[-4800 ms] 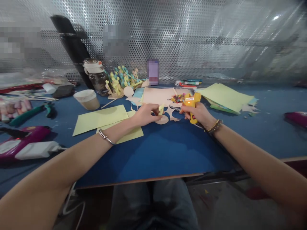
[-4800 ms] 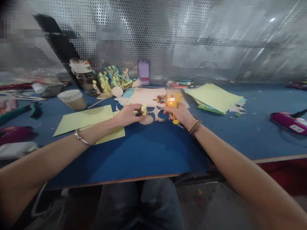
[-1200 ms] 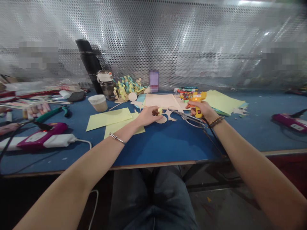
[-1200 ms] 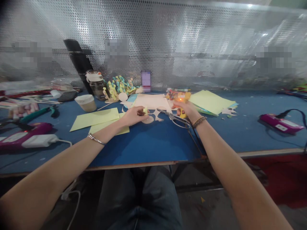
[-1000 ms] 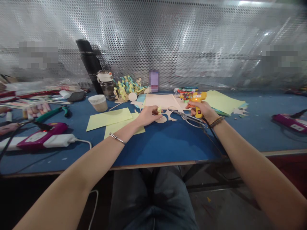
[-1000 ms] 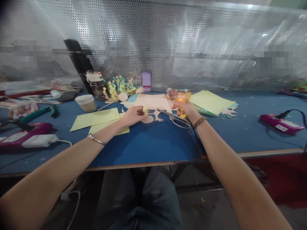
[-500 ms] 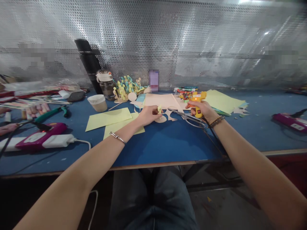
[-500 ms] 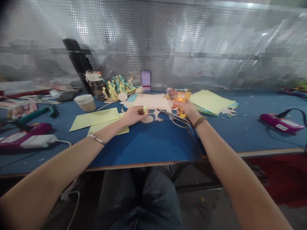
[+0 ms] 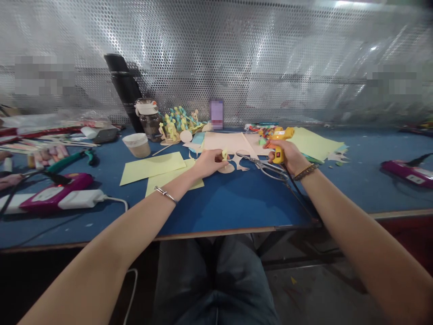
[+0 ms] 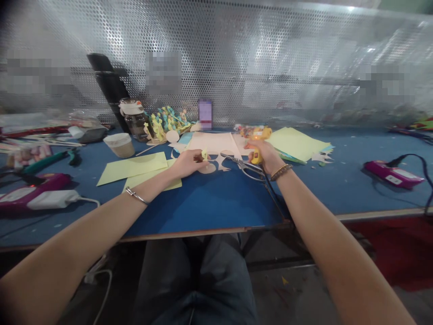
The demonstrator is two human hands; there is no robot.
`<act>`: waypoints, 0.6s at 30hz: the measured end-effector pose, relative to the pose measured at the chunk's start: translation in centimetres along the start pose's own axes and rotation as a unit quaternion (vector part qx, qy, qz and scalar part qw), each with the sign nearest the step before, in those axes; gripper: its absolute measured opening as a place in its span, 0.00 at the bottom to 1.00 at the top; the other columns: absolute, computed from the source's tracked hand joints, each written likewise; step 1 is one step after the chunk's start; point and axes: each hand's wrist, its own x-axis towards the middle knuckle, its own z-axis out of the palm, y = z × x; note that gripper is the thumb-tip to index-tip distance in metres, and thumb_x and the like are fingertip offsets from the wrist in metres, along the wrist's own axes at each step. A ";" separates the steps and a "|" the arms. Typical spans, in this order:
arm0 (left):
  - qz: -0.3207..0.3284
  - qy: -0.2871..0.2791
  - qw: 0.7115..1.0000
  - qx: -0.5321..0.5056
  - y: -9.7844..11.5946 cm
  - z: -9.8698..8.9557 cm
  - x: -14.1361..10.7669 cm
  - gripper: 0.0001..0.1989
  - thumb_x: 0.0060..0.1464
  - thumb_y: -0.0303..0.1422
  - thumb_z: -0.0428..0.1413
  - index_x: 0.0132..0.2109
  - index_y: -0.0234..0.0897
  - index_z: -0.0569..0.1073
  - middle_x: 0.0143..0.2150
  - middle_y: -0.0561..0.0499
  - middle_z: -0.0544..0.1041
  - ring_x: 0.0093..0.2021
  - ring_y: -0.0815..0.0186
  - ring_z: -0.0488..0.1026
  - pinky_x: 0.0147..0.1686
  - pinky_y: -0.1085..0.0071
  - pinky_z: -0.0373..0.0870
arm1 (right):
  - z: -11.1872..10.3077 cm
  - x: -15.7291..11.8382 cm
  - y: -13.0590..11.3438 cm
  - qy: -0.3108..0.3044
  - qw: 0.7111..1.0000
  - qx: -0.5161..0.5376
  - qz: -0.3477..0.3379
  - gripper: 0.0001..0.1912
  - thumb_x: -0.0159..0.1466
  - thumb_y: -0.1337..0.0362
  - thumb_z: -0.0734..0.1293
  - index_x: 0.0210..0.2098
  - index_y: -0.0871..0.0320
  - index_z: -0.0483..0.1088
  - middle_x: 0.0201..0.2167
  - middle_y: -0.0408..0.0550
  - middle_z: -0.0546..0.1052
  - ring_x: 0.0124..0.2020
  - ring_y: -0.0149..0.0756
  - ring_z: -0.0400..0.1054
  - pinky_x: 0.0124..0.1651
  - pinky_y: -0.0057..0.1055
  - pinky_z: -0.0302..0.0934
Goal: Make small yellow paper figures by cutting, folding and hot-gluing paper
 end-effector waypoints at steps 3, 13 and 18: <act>0.004 0.000 1.000 0.006 -0.2 0.0 0.0 0.09 0.46 0.37 0.55 0.26 0.36 0.66 0.28 0.50 0.74 0.28 0.69 0.69 0.30 0.71 0.62 | -1.8 -0.4 -1.3 0.009 1.000 -0.011 -0.004 0.06 0.55 0.67 0.61 0.30 0.62 0.69 0.20 0.46 0.70 0.17 0.28 0.62 0.19 0.25 0.57; 0.007 -0.001 1.000 0.014 0.0 -0.2 0.0 0.10 0.45 0.35 0.55 0.23 0.38 0.62 0.28 0.50 0.74 0.28 0.69 0.68 0.29 0.70 0.61 | -14.6 -2.4 -2.7 -0.070 0.825 -0.557 -0.055 0.21 0.39 0.72 0.75 0.34 0.57 0.73 0.37 0.58 0.73 0.35 0.39 0.66 0.37 0.35 0.55; 0.011 -0.007 1.000 0.014 -0.1 -0.3 0.0 0.10 0.45 0.37 0.55 0.24 0.38 0.63 0.28 0.50 0.74 0.29 0.68 0.68 0.30 0.69 0.62 | -16.4 -3.8 -1.8 -0.157 0.779 -0.607 -0.005 0.24 0.39 0.71 0.74 0.38 0.55 0.74 0.40 0.59 0.73 0.38 0.42 0.67 0.40 0.34 0.56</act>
